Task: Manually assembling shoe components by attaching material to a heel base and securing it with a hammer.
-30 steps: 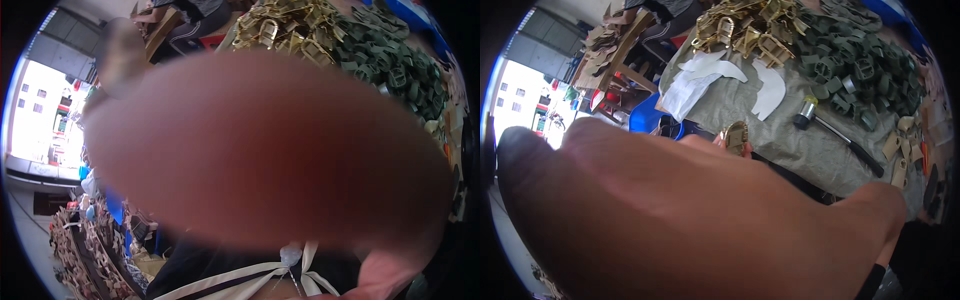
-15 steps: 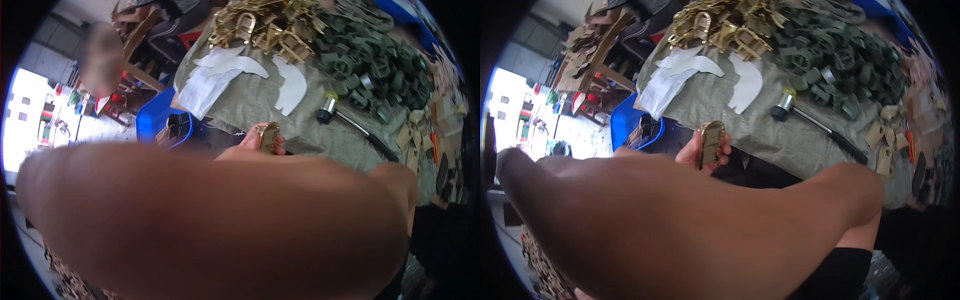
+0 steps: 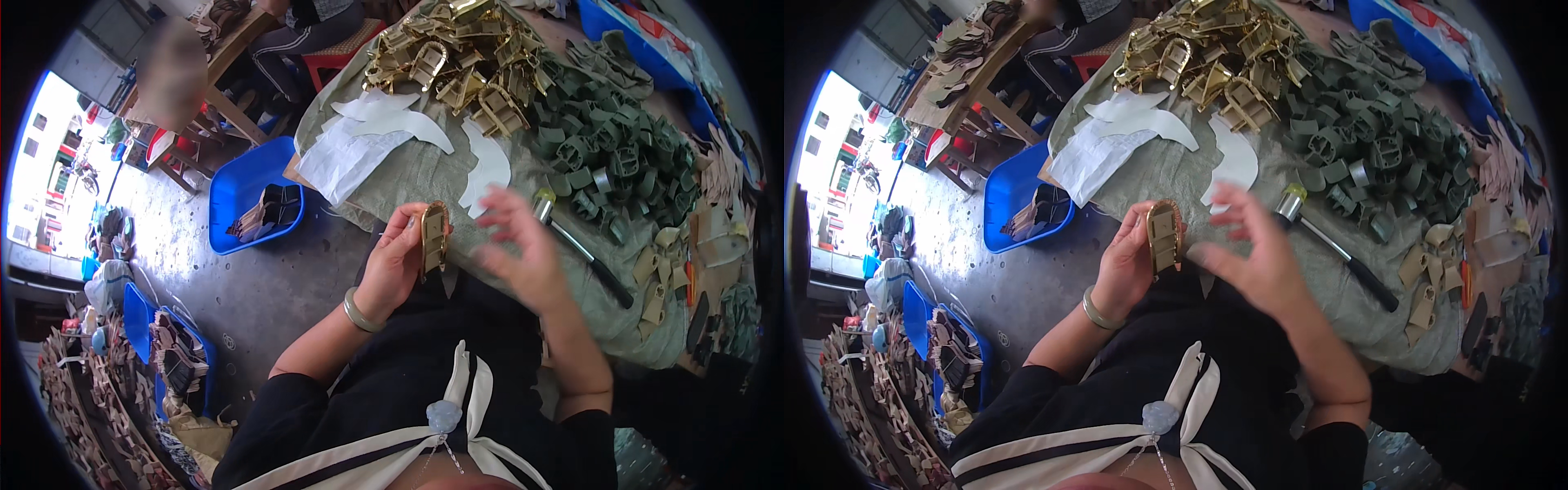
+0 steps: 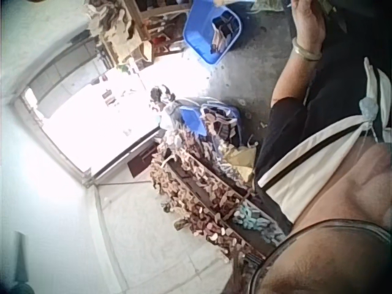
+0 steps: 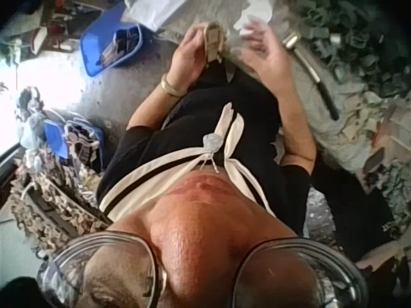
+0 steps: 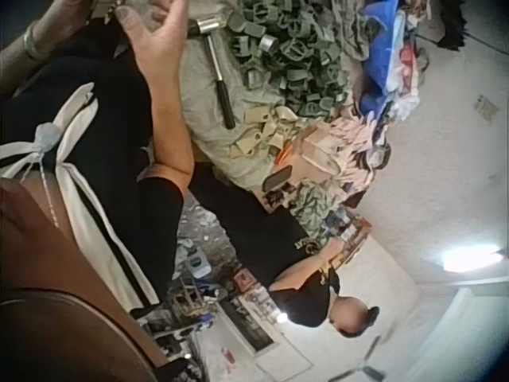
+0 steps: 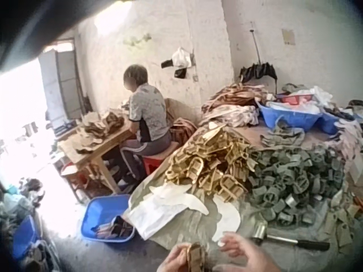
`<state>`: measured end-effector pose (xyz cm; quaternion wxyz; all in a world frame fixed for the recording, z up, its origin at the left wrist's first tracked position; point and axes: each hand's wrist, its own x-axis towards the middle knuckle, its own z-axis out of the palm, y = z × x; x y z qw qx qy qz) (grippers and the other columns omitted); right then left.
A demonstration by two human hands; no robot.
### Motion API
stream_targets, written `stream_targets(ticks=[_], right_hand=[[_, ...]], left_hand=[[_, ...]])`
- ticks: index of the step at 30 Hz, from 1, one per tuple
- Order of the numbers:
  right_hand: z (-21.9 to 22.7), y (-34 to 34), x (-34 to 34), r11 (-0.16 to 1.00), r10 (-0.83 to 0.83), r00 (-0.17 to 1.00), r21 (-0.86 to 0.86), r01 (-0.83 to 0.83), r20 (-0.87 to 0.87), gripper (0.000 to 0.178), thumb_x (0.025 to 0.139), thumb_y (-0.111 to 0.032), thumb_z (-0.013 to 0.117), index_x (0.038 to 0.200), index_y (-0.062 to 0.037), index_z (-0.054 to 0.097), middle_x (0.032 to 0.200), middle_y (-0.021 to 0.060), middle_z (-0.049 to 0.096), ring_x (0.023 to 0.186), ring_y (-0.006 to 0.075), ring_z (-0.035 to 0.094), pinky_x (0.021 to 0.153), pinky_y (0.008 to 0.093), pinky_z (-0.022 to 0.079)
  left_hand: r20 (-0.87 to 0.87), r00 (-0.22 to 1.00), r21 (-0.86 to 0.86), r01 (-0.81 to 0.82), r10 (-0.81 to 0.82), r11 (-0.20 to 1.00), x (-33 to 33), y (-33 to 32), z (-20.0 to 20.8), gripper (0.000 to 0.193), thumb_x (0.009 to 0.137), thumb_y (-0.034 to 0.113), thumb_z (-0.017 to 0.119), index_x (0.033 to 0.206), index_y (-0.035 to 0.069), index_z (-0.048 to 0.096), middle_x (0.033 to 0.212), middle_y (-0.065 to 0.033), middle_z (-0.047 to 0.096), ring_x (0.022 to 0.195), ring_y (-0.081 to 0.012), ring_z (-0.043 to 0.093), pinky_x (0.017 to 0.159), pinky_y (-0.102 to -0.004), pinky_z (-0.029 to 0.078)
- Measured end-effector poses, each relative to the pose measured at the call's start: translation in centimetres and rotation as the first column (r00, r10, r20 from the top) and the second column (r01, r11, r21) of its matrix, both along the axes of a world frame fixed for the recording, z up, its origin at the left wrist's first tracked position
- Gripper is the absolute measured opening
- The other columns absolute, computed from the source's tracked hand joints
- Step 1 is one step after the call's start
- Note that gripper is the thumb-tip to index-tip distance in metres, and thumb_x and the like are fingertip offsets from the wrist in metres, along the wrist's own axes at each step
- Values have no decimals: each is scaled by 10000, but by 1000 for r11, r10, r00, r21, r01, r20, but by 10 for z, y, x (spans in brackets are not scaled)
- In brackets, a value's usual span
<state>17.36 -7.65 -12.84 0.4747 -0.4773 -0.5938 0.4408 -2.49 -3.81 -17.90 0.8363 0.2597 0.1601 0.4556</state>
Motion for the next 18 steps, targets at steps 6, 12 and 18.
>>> stream_targets(ticks=[6,12,18], right_hand=[[-22,6,-44,998,29,990,-51,-36,-141,741,737,-143,761,1349,-14,363,1271,136,502,1070,212,569,859,343,495],[-15,23,-56,999,40,999,4,-40,-24,711,739,-60,722,1359,-80,373,1173,130,562,985,203,603,819,313,512],[9,57,-53,976,14,941,201,-86,338,671,721,-94,728,1328,-92,444,1104,98,600,925,190,594,848,326,467]], left_hand=[[-167,944,286,-230,285,930,12,7,12,249,933,172,521,1159,80,474,1026,-22,577,892,-89,530,784,-235,427],[-179,903,356,-312,392,881,6,14,4,244,929,156,515,1159,85,473,1009,-18,567,822,-81,500,707,-223,411],[-221,851,464,-337,476,819,-18,33,6,295,955,157,478,1222,32,483,1144,-40,545,1070,-104,483,947,-248,356]])
